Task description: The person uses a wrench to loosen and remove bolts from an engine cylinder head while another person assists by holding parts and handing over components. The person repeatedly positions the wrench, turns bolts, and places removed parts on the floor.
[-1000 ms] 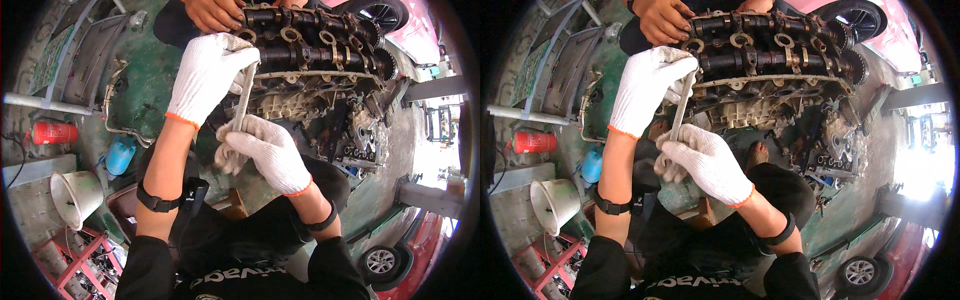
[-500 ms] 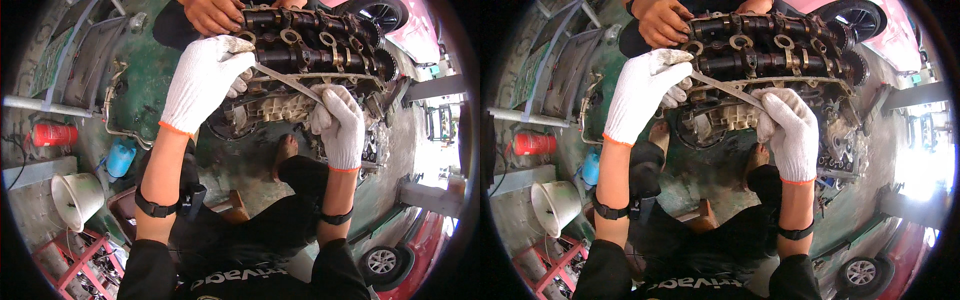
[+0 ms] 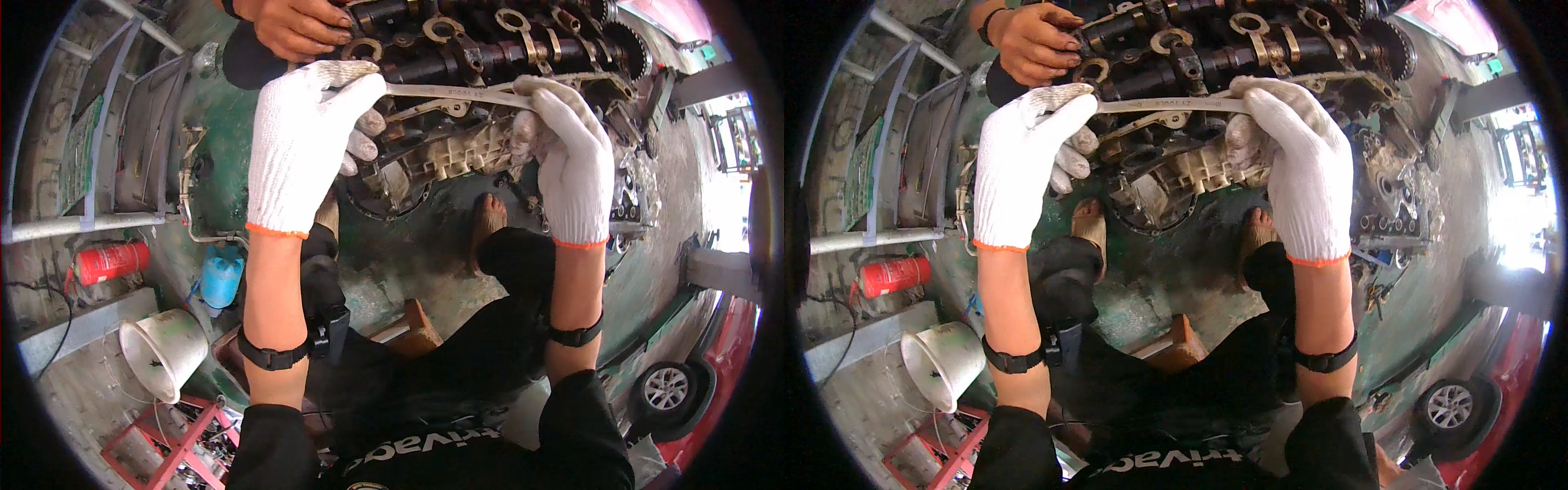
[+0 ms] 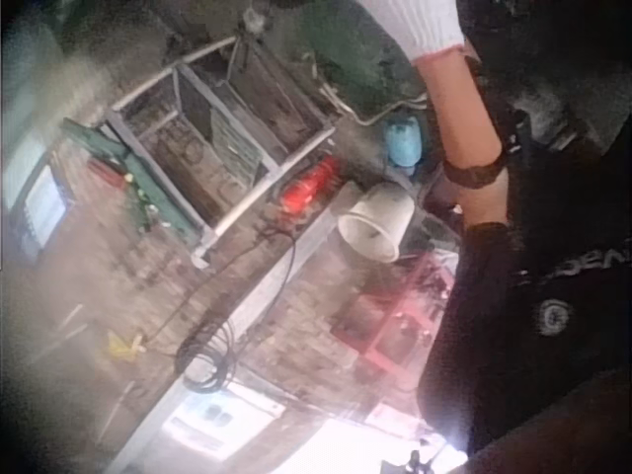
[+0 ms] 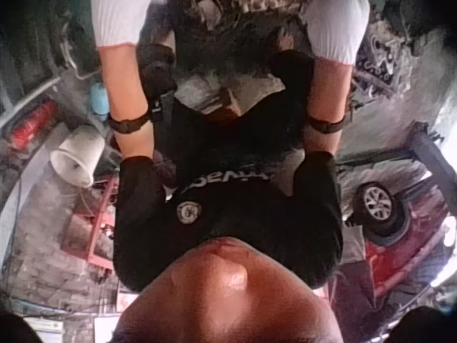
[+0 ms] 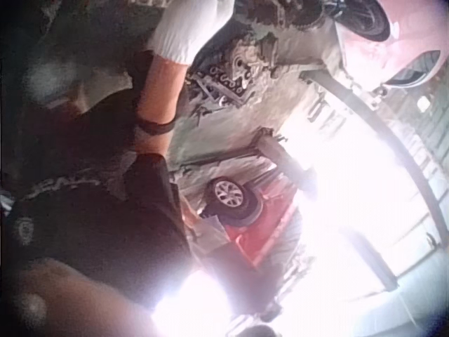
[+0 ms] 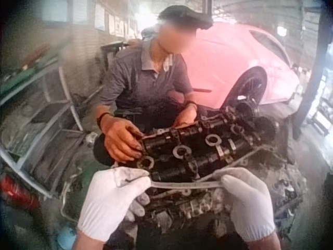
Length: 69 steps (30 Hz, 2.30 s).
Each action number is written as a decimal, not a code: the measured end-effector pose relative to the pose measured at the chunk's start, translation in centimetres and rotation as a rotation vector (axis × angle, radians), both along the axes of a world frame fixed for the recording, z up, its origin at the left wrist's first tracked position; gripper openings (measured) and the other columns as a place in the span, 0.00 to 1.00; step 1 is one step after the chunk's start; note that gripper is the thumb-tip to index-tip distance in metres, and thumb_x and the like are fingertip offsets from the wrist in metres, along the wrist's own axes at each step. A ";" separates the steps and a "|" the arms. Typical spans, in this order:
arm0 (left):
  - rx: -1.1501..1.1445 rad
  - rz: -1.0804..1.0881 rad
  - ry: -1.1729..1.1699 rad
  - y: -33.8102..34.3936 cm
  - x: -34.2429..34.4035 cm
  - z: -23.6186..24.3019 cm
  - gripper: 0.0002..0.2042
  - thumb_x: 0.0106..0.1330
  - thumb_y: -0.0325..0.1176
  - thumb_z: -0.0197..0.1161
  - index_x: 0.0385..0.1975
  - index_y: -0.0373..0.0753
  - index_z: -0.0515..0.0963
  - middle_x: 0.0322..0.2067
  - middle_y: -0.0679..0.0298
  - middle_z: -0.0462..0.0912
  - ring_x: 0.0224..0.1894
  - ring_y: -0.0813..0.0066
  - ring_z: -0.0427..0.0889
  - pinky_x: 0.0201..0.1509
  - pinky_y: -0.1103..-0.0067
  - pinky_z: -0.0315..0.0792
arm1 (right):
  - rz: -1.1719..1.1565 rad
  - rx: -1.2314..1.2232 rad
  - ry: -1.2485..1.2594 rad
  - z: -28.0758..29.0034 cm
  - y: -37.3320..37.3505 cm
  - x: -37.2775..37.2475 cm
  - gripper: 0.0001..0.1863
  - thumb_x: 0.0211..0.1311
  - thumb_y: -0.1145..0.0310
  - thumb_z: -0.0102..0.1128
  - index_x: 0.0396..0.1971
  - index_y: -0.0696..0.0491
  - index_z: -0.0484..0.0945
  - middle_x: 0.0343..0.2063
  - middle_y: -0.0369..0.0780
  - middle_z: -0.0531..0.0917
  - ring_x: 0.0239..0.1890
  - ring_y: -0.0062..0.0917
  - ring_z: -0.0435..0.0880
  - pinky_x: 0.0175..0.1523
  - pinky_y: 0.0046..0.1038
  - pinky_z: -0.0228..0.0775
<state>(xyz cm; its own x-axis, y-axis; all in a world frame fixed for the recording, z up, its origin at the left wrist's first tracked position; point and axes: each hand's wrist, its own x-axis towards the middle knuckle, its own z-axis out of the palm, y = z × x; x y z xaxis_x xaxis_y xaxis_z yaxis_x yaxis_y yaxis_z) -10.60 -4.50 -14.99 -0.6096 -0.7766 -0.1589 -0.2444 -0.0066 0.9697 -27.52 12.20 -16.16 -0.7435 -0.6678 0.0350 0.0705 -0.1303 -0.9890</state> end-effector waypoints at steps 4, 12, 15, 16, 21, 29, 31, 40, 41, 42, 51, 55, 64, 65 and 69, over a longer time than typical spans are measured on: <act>-0.013 -0.018 -0.039 -0.1 -0.1 0.3 0.16 0.67 0.40 0.67 0.47 0.34 0.84 0.25 0.62 0.86 0.20 0.80 0.84 0.19 0.85 0.70 | 0.069 0.277 0.100 1.2 0.7 -0.2 0.09 0.70 0.71 0.59 0.40 0.61 0.83 0.24 0.36 0.84 0.23 0.15 0.79 0.31 0.17 0.71; -0.012 -0.059 0.006 -0.6 0.0 0.2 0.16 0.68 0.38 0.67 0.47 0.32 0.84 0.29 0.60 0.87 0.22 0.77 0.85 0.20 0.84 0.73 | 0.545 0.443 -0.095 2.1 1.3 2.3 0.11 0.67 0.69 0.61 0.41 0.63 0.82 0.25 0.39 0.86 0.25 0.17 0.83 0.32 0.19 0.75; -0.064 -0.069 0.013 -0.6 0.1 -0.1 0.15 0.68 0.37 0.67 0.47 0.32 0.83 0.30 0.60 0.88 0.22 0.77 0.85 0.21 0.83 0.74 | 0.705 0.447 -0.148 1.5 0.2 4.7 0.14 0.69 0.67 0.60 0.42 0.64 0.81 0.25 0.39 0.86 0.26 0.18 0.85 0.34 0.20 0.77; -0.064 -0.061 -0.004 -0.7 0.1 -0.1 0.15 0.68 0.37 0.67 0.47 0.32 0.83 0.30 0.60 0.88 0.22 0.77 0.85 0.21 0.83 0.74 | 0.735 0.390 -0.134 1.2 -0.1 6.0 0.13 0.70 0.67 0.61 0.42 0.63 0.80 0.25 0.39 0.86 0.26 0.18 0.85 0.34 0.19 0.77; 0.035 -0.073 0.122 -0.8 0.1 -0.6 0.15 0.70 0.37 0.65 0.47 0.32 0.83 0.30 0.63 0.87 0.23 0.80 0.84 0.21 0.85 0.72 | 0.656 0.309 -0.208 0.3 -1.4 9.6 0.09 0.71 0.70 0.60 0.40 0.62 0.77 0.26 0.39 0.86 0.27 0.16 0.83 0.34 0.20 0.75; 0.141 0.010 0.283 -1.1 1.5 -0.2 0.15 0.73 0.37 0.61 0.50 0.32 0.81 0.35 0.60 0.88 0.28 0.76 0.86 0.26 0.83 0.75 | 0.349 0.286 0.108 1.3 0.7 5.5 0.16 0.66 0.77 0.61 0.53 0.64 0.77 0.32 0.39 0.86 0.32 0.19 0.85 0.40 0.22 0.79; 0.201 0.028 0.264 -1.1 1.5 -0.2 0.17 0.73 0.37 0.61 0.52 0.30 0.80 0.36 0.57 0.88 0.29 0.73 0.87 0.27 0.82 0.77 | 0.187 0.249 0.349 0.8 0.5 4.4 0.16 0.64 0.77 0.64 0.52 0.62 0.79 0.34 0.39 0.87 0.34 0.18 0.86 0.42 0.21 0.79; 0.058 0.065 0.134 -0.6 0.9 -0.1 0.16 0.73 0.38 0.61 0.52 0.34 0.82 0.33 0.60 0.87 0.27 0.76 0.85 0.28 0.84 0.74 | 0.109 0.321 0.599 -1.4 1.1 2.5 0.12 0.63 0.75 0.65 0.46 0.60 0.82 0.33 0.40 0.87 0.33 0.18 0.83 0.42 0.22 0.75; 0.030 0.055 0.105 -0.6 0.9 -0.1 0.16 0.73 0.39 0.61 0.52 0.34 0.82 0.33 0.60 0.87 0.27 0.76 0.85 0.28 0.84 0.74 | 0.115 0.303 0.609 -1.4 1.1 2.5 0.11 0.63 0.74 0.66 0.45 0.59 0.82 0.31 0.42 0.87 0.30 0.21 0.82 0.38 0.23 0.74; 0.000 0.039 0.079 -0.5 0.8 -0.2 0.16 0.73 0.39 0.61 0.52 0.34 0.82 0.33 0.60 0.87 0.27 0.76 0.85 0.28 0.84 0.74 | 0.123 0.318 0.592 -1.3 1.0 2.6 0.11 0.63 0.72 0.66 0.44 0.57 0.82 0.30 0.43 0.86 0.27 0.24 0.82 0.35 0.24 0.73; 0.022 0.011 0.038 -0.1 0.2 -0.4 0.14 0.70 0.36 0.67 0.48 0.33 0.83 0.30 0.61 0.88 0.24 0.79 0.85 0.25 0.84 0.73 | 0.243 0.250 -0.014 0.9 2.1 2.4 0.13 0.72 0.70 0.57 0.50 0.61 0.80 0.26 0.29 0.77 0.25 0.09 0.71 0.31 0.15 0.64; -0.022 -0.008 0.094 -0.4 0.3 -0.7 0.14 0.69 0.35 0.67 0.48 0.33 0.84 0.30 0.62 0.88 0.24 0.79 0.84 0.24 0.84 0.73 | 0.245 0.189 -0.098 0.9 1.9 2.5 0.13 0.73 0.71 0.56 0.51 0.61 0.80 0.26 0.29 0.77 0.25 0.09 0.71 0.30 0.15 0.63; -0.040 0.043 0.024 -0.1 0.0 -0.8 0.13 0.68 0.34 0.68 0.46 0.32 0.85 0.29 0.62 0.88 0.24 0.79 0.84 0.25 0.83 0.73 | 0.234 0.128 -0.046 1.2 1.4 3.1 0.16 0.73 0.73 0.53 0.54 0.66 0.77 0.23 0.35 0.78 0.23 0.15 0.72 0.31 0.18 0.65; -0.042 0.039 0.061 -0.1 0.0 -0.9 0.13 0.68 0.34 0.68 0.45 0.31 0.85 0.29 0.62 0.88 0.24 0.79 0.84 0.26 0.83 0.73 | 0.189 0.102 -0.093 1.1 1.3 3.0 0.16 0.73 0.73 0.53 0.54 0.66 0.77 0.25 0.36 0.79 0.24 0.16 0.74 0.32 0.19 0.66; -0.292 0.032 0.039 -0.7 -0.2 -1.7 0.12 0.67 0.33 0.68 0.42 0.30 0.86 0.30 0.61 0.88 0.26 0.79 0.83 0.30 0.82 0.73 | 0.113 -0.014 -0.147 0.5 0.9 2.6 0.16 0.74 0.70 0.57 0.54 0.64 0.78 0.29 0.38 0.85 0.28 0.15 0.81 0.35 0.16 0.73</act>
<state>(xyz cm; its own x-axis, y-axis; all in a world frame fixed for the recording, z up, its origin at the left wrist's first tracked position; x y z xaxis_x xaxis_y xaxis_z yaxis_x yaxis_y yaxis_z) -10.85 -5.15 -16.68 -0.5853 -0.8049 0.0976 -0.2107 0.2672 0.9403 -24.88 13.13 -15.70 -0.6614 -0.7477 -0.0586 0.2295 -0.1274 -0.9649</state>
